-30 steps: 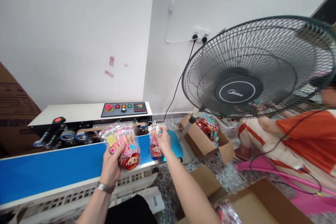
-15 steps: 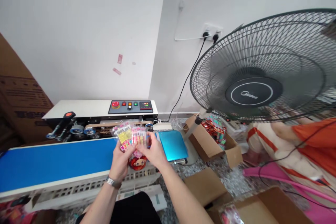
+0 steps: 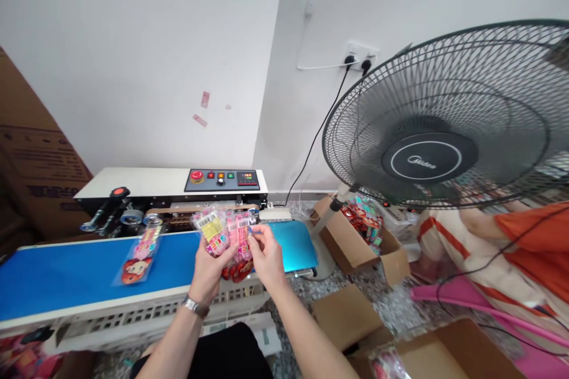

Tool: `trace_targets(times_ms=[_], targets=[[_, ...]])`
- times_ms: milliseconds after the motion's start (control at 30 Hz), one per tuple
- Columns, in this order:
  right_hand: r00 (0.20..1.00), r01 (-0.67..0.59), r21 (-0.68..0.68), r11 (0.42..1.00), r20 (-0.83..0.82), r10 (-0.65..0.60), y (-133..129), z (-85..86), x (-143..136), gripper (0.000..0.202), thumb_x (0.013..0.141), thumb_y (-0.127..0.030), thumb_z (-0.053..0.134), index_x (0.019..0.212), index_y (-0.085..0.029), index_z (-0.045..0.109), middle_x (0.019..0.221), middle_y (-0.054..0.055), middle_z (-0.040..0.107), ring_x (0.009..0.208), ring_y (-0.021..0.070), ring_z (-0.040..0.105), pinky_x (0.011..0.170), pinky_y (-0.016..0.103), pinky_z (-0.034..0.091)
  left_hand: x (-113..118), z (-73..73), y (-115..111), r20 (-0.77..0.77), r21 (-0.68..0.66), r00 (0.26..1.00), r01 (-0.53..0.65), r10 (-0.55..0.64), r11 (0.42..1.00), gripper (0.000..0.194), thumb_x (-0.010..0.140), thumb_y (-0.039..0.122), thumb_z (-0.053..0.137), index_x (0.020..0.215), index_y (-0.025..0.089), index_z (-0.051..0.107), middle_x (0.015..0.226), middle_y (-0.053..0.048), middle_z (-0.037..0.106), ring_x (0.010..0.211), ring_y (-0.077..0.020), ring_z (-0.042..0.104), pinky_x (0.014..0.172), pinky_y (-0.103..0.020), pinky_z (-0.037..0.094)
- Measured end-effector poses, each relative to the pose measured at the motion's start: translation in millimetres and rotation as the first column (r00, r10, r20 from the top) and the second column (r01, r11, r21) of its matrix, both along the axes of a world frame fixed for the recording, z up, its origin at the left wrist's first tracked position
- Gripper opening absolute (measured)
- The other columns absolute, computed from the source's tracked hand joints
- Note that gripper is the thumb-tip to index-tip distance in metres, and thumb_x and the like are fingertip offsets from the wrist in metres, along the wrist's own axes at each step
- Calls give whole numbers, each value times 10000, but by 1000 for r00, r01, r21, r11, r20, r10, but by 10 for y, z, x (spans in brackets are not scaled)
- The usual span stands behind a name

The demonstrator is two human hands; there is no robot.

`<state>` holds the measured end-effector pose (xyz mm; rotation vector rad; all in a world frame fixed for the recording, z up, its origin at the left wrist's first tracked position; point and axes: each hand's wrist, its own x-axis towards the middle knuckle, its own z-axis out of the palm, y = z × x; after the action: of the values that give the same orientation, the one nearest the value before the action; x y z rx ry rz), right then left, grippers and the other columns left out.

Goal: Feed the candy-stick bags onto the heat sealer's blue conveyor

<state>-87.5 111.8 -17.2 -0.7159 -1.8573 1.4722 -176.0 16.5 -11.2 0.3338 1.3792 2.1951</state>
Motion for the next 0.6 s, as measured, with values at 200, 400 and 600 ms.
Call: trace_targets(times_ms=[200, 400, 600], targets=[[1000, 11, 237, 972, 4, -12, 46, 217, 97, 438, 772, -326, 589, 1181, -239, 458, 1121, 75, 536, 928, 195, 562, 750, 313, 490, -26, -12, -37, -59, -10, 997, 40, -40, 999, 601, 515, 221, 782, 1044, 174, 501, 971, -84, 656, 815, -208, 636, 755, -344, 499], [967, -237, 601, 764, 226, 122, 203, 570, 105, 330, 763, -310, 623, 1090, -270, 599, 991, 55, 513, 950, 205, 520, 858, 354, 429, -11, -11, -66, -33, -11, 992, 120, -121, 993, 637, 511, 199, 785, 1072, 168, 484, 993, -93, 654, 825, -211, 637, 761, -354, 503], [954, -283, 537, 794, 242, 176, 217, 563, 88, 314, 767, -267, 629, 1077, -250, 581, 944, 37, 543, 889, 181, 533, 800, 307, 432, -9, -5, -65, 24, 37, 994, 101, -102, 994, 646, 484, 179, 792, 1054, 168, 490, 978, -82, 662, 812, -212, 643, 742, -346, 511]])
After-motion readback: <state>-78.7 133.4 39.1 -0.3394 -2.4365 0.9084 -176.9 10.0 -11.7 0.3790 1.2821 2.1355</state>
